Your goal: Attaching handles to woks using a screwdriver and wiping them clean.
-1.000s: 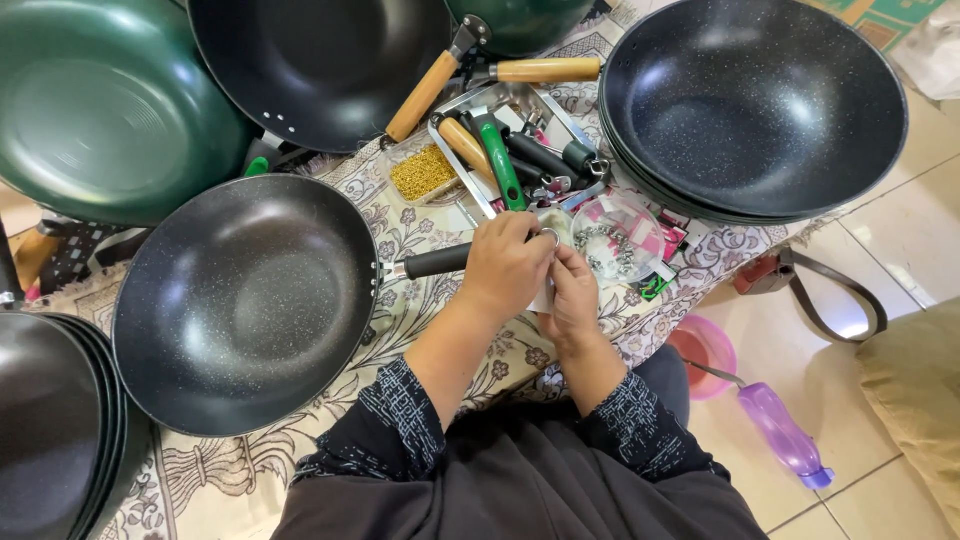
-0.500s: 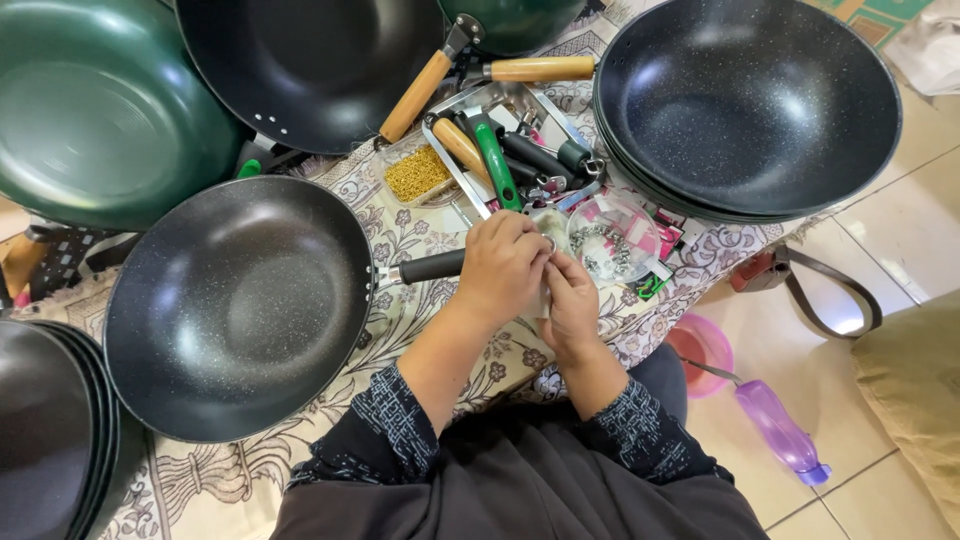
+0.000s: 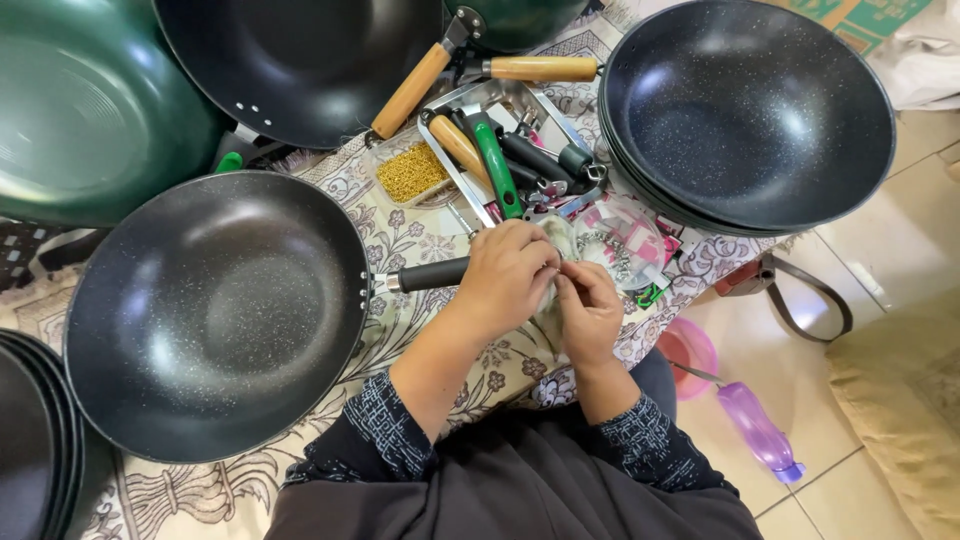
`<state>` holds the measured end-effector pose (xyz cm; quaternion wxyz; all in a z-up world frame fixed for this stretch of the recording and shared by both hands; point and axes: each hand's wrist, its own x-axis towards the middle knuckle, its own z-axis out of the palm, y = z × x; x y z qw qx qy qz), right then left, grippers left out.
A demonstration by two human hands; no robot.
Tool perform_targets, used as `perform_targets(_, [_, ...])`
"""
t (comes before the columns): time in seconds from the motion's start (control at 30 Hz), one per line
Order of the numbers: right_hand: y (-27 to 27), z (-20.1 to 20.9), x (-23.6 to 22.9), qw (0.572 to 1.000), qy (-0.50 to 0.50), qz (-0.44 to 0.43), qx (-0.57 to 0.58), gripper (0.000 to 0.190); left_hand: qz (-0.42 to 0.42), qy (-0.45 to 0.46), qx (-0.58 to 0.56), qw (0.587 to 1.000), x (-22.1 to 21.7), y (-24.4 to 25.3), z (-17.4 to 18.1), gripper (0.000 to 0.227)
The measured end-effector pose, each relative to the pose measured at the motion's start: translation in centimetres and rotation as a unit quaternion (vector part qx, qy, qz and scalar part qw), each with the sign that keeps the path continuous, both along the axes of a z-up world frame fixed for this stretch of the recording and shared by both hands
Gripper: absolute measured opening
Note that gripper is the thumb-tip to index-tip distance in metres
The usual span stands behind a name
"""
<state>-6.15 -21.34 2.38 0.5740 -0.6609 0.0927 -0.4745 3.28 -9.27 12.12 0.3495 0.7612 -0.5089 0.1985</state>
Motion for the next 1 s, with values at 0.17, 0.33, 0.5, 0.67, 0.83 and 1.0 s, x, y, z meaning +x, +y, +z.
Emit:
perform_targets(0.17, [0.0, 1.3, 0.1, 0.998, -0.007, 0.001, -0.055, 0.017, -0.006, -0.008, -0.011, 1.0, 0.9, -0.4, -1.3, 0.013])
perform_targets(0.33, [-0.3, 1.7, -0.3, 0.997, 0.009, -0.003, -0.07, 0.014, -0.017, -0.04, -0.054, 0.998, 1.4, -0.9, -1.7, 0.015])
perform_targets(0.5, [-0.9, 1.7, -0.6, 0.996, 0.034, 0.002, -0.084, 0.011, 0.013, -0.113, -0.112, 0.987, 0.9, -1.1, -1.3, 0.016])
perform_targets(0.67, [-0.9, 1.3, -0.6, 0.998, 0.031, 0.033, -0.048, 0.012, 0.018, -0.121, -0.151, 0.981, 0.9, -0.9, -0.4, 0.021])
perform_targets(0.83, [-1.1, 1.4, -0.5, 0.999, 0.021, 0.044, -0.01, 0.007, 0.016, -0.115, -0.16, 0.98, 0.9, -0.5, 0.0, 0.02])
perform_targets(1.0, [-0.4, 3.1, -0.6, 0.998, 0.036, 0.03, -0.047, 0.006, 0.011, -0.107, -0.155, 0.982, 0.8, -0.4, 0.1, 0.011])
